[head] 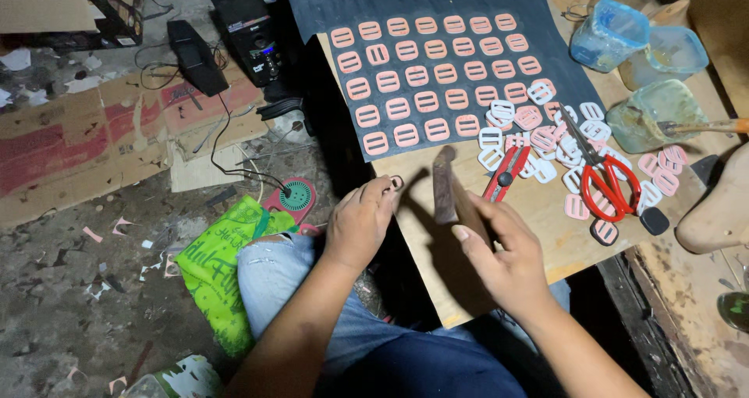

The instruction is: The person shapes small pink and white plastic shoe parts using a hammer and a curved metal tool on a wooden board. They trim edges with a utility knife and scissors, then place the finished pieces on the table.

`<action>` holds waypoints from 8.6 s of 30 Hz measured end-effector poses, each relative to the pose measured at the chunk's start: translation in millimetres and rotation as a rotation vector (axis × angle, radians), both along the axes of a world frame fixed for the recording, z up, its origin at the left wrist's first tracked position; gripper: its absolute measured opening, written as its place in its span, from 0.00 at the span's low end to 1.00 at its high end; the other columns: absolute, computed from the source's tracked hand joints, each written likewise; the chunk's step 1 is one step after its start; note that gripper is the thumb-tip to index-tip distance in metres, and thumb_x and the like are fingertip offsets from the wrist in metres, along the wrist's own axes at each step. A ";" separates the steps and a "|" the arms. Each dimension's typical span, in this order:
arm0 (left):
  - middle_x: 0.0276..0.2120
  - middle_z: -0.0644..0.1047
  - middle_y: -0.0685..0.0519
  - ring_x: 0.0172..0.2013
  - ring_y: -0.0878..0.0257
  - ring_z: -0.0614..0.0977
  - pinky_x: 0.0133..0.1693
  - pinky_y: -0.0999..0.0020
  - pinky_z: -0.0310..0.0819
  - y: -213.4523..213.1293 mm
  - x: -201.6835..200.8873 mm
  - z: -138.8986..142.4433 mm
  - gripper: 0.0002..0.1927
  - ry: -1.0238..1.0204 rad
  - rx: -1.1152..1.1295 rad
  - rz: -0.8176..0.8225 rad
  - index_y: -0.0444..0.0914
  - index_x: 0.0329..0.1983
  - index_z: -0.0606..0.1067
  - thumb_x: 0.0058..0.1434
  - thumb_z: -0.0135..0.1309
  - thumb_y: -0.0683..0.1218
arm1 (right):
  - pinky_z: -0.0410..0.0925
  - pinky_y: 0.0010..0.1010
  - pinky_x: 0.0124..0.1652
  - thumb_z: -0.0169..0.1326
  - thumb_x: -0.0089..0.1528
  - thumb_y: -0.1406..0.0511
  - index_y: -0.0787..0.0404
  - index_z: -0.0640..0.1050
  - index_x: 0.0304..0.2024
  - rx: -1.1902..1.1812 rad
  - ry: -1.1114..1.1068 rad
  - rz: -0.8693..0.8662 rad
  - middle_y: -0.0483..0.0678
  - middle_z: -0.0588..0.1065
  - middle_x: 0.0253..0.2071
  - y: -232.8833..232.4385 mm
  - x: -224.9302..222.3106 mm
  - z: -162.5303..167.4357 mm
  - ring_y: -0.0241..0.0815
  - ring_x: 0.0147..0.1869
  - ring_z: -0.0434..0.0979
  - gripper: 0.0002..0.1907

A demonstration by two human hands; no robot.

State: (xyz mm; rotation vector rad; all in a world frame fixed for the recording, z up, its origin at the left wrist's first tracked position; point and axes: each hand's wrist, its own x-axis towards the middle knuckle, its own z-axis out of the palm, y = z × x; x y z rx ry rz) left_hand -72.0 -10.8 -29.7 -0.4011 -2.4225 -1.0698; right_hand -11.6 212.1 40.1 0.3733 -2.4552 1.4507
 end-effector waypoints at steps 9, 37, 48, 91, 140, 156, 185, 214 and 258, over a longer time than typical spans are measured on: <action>0.39 0.78 0.50 0.31 0.67 0.83 0.29 0.72 0.81 19.2 16.1 45.0 0.13 -0.532 0.738 -0.144 0.33 0.55 0.69 0.69 0.43 0.40 | 0.70 0.27 0.41 0.61 0.60 0.68 0.65 0.76 0.48 0.100 0.000 0.119 0.51 0.76 0.38 12.7 11.2 18.3 0.43 0.40 0.77 0.15; 0.37 0.77 0.51 0.31 0.64 0.80 0.36 0.70 0.77 23.8 29.4 54.3 0.14 -0.428 0.527 -0.250 0.30 0.51 0.79 0.64 0.51 0.37 | 0.67 0.39 0.31 0.60 0.52 0.67 0.59 0.79 0.45 0.415 0.093 0.293 0.49 0.73 0.28 21.9 6.9 22.1 0.51 0.33 0.77 0.18; 0.34 0.76 0.50 0.31 0.65 0.78 0.32 0.70 0.75 30.1 28.9 43.2 0.14 -0.749 0.810 -0.279 0.30 0.54 0.76 0.66 0.50 0.37 | 0.66 0.43 0.31 0.61 0.53 0.63 0.57 0.79 0.45 0.517 0.166 0.337 0.49 0.71 0.26 5.8 10.6 23.1 0.53 0.32 0.75 0.17; 0.46 0.78 0.48 0.45 0.48 0.80 0.47 0.56 0.75 12.1 36.7 21.6 0.07 -0.096 0.027 0.023 0.36 0.40 0.79 0.60 0.57 0.43 | 0.73 0.39 0.38 0.60 0.61 0.62 0.53 0.79 0.50 0.438 0.102 0.097 0.50 0.80 0.43 -28.4 -30.1 18.1 0.54 0.42 0.81 0.15; 0.41 0.79 0.48 0.39 0.55 0.83 0.42 0.61 0.75 13.8 35.7 23.2 0.06 -0.176 0.263 0.000 0.36 0.49 0.73 0.71 0.50 0.41 | 0.68 0.26 0.47 0.68 0.54 0.67 0.64 0.80 0.44 0.068 -0.144 -0.146 0.45 0.76 0.41 14.6 14.7 51.2 0.36 0.45 0.75 0.17; 0.35 0.79 0.49 0.29 0.63 0.80 0.33 0.70 0.74 27.3 57.5 75.7 0.09 -0.303 0.437 -0.187 0.32 0.46 0.78 0.63 0.55 0.38 | 0.72 0.28 0.48 0.61 0.61 0.66 0.66 0.80 0.45 0.017 -0.165 0.093 0.49 0.81 0.42 17.9 15.1 24.3 0.38 0.46 0.81 0.13; 0.37 0.76 0.49 0.30 0.67 0.77 0.32 0.73 0.73 24.1 58.8 61.5 0.13 -0.532 0.650 -0.269 0.27 0.49 0.79 0.63 0.51 0.36 | 0.72 0.33 0.38 0.64 0.53 0.71 0.65 0.79 0.43 0.207 0.195 0.169 0.51 0.79 0.37 -1.6 28.0 31.6 0.49 0.38 0.81 0.15; 0.50 0.76 0.45 0.48 0.45 0.79 0.49 0.53 0.74 7.3 35.7 16.8 0.10 0.027 0.016 -0.031 0.36 0.41 0.78 0.56 0.55 0.39 | 0.71 0.43 0.44 0.62 0.60 0.61 0.62 0.77 0.47 0.483 -0.136 -0.011 0.58 0.77 0.43 11.4 -14.7 23.5 0.59 0.47 0.79 0.16; 0.43 0.82 0.50 0.47 0.51 0.81 0.50 0.54 0.69 2.5 21.6 18.7 0.20 -0.204 -0.106 0.024 0.40 0.51 0.70 0.57 0.62 0.43 | 0.73 0.40 0.38 0.56 0.62 0.65 0.58 0.78 0.55 0.383 0.018 0.307 0.53 0.79 0.40 -16.1 -39.6 8.3 0.55 0.40 0.81 0.18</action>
